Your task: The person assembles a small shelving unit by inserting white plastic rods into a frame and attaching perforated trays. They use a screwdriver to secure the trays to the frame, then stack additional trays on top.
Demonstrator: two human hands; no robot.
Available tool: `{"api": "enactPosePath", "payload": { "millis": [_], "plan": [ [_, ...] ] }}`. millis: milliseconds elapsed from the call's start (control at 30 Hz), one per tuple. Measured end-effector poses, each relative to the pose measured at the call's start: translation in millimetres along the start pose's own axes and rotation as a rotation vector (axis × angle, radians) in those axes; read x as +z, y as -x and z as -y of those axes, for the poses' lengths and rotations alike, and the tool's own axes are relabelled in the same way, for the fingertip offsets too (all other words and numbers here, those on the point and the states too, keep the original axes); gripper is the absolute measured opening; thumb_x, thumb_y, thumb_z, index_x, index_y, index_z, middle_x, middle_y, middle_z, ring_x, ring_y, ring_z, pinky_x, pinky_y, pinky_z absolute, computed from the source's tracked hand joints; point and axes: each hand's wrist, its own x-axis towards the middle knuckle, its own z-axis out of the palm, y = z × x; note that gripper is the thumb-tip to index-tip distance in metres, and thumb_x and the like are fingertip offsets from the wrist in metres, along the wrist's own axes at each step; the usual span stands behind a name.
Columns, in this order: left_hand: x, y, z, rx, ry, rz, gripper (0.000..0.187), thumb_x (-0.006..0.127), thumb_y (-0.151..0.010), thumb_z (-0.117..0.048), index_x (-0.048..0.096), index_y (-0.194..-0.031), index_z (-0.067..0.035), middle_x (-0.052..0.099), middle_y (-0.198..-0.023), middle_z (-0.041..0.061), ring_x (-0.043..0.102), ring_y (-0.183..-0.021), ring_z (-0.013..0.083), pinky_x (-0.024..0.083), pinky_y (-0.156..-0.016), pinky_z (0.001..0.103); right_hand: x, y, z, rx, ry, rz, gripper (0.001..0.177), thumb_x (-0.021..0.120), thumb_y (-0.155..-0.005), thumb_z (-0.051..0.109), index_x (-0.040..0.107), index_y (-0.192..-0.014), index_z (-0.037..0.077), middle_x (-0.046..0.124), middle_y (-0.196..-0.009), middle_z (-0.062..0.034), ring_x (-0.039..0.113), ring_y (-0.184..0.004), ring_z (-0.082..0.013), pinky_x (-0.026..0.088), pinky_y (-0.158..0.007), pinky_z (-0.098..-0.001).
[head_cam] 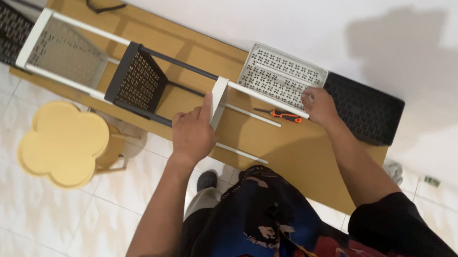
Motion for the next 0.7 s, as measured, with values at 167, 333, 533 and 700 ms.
{"api": "enactPosePath", "payload": {
  "millis": [167,333,533,700],
  "plan": [
    [-4,0,-3,-0.055,-0.027,0.034,0.075,0.057,-0.081,-0.005,0.04,-0.154,-0.007,0.07,-0.103,0.012,0.068,-0.095,0.0305,0.041,-0.095,0.049,14,-42,-12,-0.274,0.208,-0.047,0.041,0.066,-0.093,0.019,0.064,-0.127,-0.005,0.062,-0.131,-0.0272,0.058,-0.123,-0.0443,0.048,-0.105,-0.0476],
    [-8,0,-11,-0.122,0.013,0.052,0.075,0.055,-0.08,-0.005,0.041,-0.154,-0.01,0.07,-0.105,0.012,0.068,-0.096,0.0306,0.041,-0.095,0.046,8,-53,10,-0.126,0.308,0.185,0.049,0.065,-0.089,0.017,0.059,-0.135,0.001,0.059,-0.132,-0.0247,0.055,-0.122,-0.0438,0.046,-0.1,-0.051],
    [-10,0,-15,-0.154,0.043,-0.001,0.069,0.061,-0.083,-0.015,0.044,-0.15,-0.012,0.071,-0.105,0.013,0.067,-0.095,0.0325,0.04,-0.093,0.047,7,-46,24,-0.124,0.507,0.243,0.033,0.058,-0.096,0.013,0.068,-0.127,0.011,0.065,-0.125,-0.016,0.062,-0.119,-0.0387,0.05,-0.099,-0.0523],
    [-10,-1,-16,-0.166,0.015,-0.003,0.072,0.058,-0.08,-0.008,0.045,-0.15,-0.013,0.072,-0.102,0.011,0.067,-0.095,0.0301,0.041,-0.092,0.047,29,-50,2,-0.229,0.186,-0.01,0.036,0.056,-0.085,0.006,0.068,-0.119,-0.002,0.061,-0.116,-0.0284,0.062,-0.099,-0.0473,0.052,-0.08,-0.054]
  ]
}}
